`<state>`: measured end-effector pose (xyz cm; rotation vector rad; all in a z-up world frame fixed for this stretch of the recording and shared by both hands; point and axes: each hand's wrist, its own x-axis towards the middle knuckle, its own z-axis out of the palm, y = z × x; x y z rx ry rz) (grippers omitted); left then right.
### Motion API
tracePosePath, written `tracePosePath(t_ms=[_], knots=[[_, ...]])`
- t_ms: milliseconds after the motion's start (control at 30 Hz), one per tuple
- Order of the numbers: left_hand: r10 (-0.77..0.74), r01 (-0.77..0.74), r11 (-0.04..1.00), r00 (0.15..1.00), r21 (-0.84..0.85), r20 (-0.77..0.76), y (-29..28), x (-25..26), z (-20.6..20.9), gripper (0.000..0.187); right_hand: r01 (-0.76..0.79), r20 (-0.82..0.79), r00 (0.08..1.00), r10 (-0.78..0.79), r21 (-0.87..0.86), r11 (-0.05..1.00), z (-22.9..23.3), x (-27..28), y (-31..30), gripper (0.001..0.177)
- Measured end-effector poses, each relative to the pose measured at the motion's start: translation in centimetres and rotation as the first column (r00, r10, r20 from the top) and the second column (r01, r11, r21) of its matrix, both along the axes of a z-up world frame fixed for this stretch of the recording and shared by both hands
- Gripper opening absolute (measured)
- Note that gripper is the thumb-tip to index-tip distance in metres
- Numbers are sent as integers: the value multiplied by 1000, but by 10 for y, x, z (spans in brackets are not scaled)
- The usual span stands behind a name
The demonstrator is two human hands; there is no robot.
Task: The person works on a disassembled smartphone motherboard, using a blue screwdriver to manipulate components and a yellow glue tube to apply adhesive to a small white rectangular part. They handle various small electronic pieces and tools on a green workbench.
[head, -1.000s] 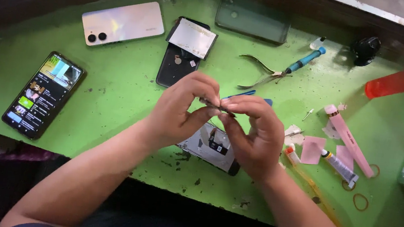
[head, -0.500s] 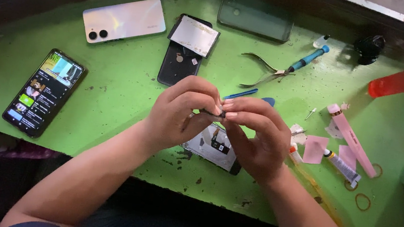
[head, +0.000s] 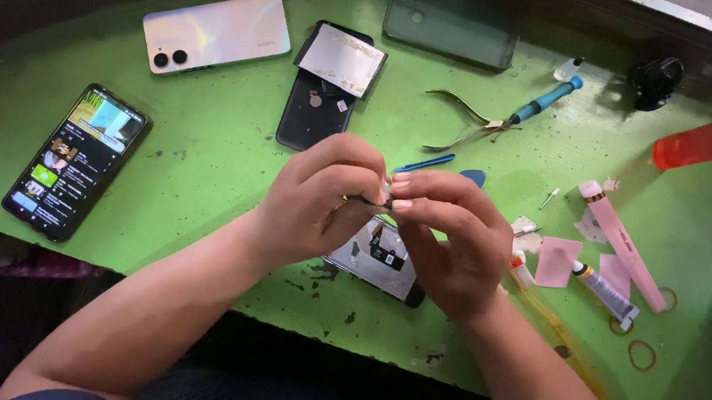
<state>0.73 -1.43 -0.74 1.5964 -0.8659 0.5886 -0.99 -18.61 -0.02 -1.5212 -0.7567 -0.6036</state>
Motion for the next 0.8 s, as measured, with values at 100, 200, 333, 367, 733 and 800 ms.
tracePosePath(t_ms=[100,200,333,367,733,800], knots=[[-13,12,1000,1000,-26,-26,-1,0,1,2,31,4,1000,-30,-35,999,2,-1,0,14],[-15,14,999,999,-33,-39,-1,-2,1,1,22,-5,1000,-22,-13,1000,1,-1,0,16],[-30,29,999,997,-13,-64,1,-3,6,5,44,-6,999,-44,-45,998,2,-1,0,14],[-16,15,1000,999,-12,-44,0,-2,4,3,39,-8,999,-40,-42,998,1,-1,0,15],[84,-96,984,993,-147,-81,-6,-2,-7,7,65,-179,982,-64,-2,998,-14,4,-7,21],[90,-153,966,955,-209,-281,-10,-9,-24,15,56,-276,961,-36,66,996,-25,3,-10,15]])
